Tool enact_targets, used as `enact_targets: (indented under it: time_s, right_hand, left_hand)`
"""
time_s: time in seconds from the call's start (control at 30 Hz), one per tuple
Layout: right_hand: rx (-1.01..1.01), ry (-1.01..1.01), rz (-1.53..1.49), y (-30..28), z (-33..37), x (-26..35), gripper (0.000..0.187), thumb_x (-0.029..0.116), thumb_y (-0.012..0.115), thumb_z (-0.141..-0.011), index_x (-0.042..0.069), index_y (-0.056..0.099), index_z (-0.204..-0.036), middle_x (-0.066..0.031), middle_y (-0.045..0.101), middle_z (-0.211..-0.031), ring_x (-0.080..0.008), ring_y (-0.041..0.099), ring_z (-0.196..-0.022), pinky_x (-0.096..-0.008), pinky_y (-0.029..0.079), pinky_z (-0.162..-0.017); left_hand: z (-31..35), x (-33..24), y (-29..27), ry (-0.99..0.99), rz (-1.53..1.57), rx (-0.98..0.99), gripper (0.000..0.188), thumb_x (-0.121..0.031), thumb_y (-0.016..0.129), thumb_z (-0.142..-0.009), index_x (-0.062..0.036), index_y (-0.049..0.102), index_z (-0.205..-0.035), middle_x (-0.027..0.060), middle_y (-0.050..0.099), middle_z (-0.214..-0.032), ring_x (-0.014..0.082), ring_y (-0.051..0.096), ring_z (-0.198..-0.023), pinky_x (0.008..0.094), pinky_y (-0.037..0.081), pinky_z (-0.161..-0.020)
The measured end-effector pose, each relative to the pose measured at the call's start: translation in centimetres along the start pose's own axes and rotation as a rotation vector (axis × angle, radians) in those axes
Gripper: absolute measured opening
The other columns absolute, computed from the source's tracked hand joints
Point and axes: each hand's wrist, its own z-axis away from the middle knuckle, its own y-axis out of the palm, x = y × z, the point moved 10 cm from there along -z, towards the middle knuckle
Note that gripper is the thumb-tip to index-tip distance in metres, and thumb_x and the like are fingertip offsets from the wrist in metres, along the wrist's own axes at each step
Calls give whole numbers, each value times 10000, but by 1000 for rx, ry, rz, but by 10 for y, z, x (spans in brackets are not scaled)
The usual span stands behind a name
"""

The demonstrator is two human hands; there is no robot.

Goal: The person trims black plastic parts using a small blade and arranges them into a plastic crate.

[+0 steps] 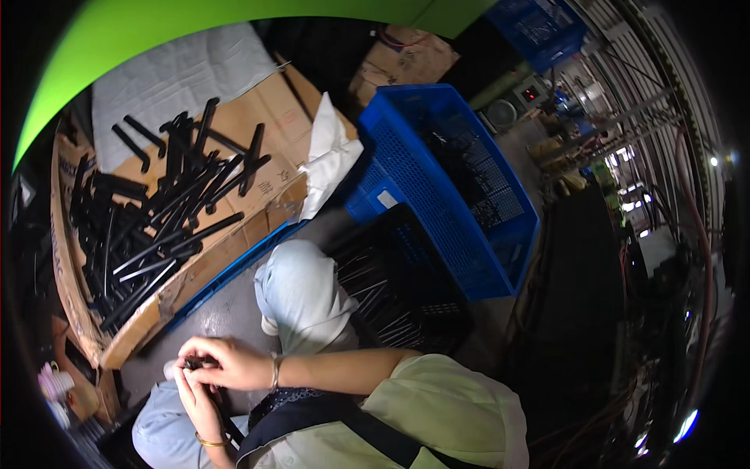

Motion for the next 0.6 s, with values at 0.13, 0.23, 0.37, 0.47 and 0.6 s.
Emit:
enact_targets:
  time_s: [0.13,0.23,0.37,0.47,0.6]
  right_hand:
    - [-59,-78,-383,3,-6,-7,198,120,647,-914,-17,577,-1040,-78,656,-931,-128,622,-889,-284,503,-814]
    - [-53,-78,-402,6,-11,4,175,105,631,-922,-15,576,-1036,-69,647,-926,-111,610,-895,-276,503,-816]
    - [-16,-40,-574,14,-19,12,129,94,623,-918,5,597,-1009,-42,637,-909,-77,583,-849,-251,490,-767]
    - [0,-53,-474,17,-21,18,101,99,618,-925,16,599,-979,-13,628,-874,-64,563,-808,-241,482,-737]
    - [38,-62,-483,23,-25,1,106,103,614,-928,11,599,-981,-35,640,-890,-74,581,-827,-252,489,-748]
  left_hand:
    - [-11,-26,25,42,-1,90,425,-337,366,-1056,5,465,-1288,72,550,-1121,123,529,-951,232,427,-798]
    - [-16,-27,16,6,-57,57,450,-385,377,-1044,-7,490,-1260,62,553,-1096,119,526,-944,230,422,-793]
    - [-22,-33,3,64,-166,-88,472,-452,366,-1037,-71,515,-1273,-13,547,-970,14,393,-641,162,306,-515]
    - [-20,-29,-11,179,-146,-127,467,-449,373,-1037,-66,480,-1281,26,544,-1051,66,491,-765,202,412,-630]
    - [-13,-29,-3,179,-116,-101,458,-390,365,-1049,-28,424,-1324,105,475,-1258,187,442,-1222,340,321,-1071]
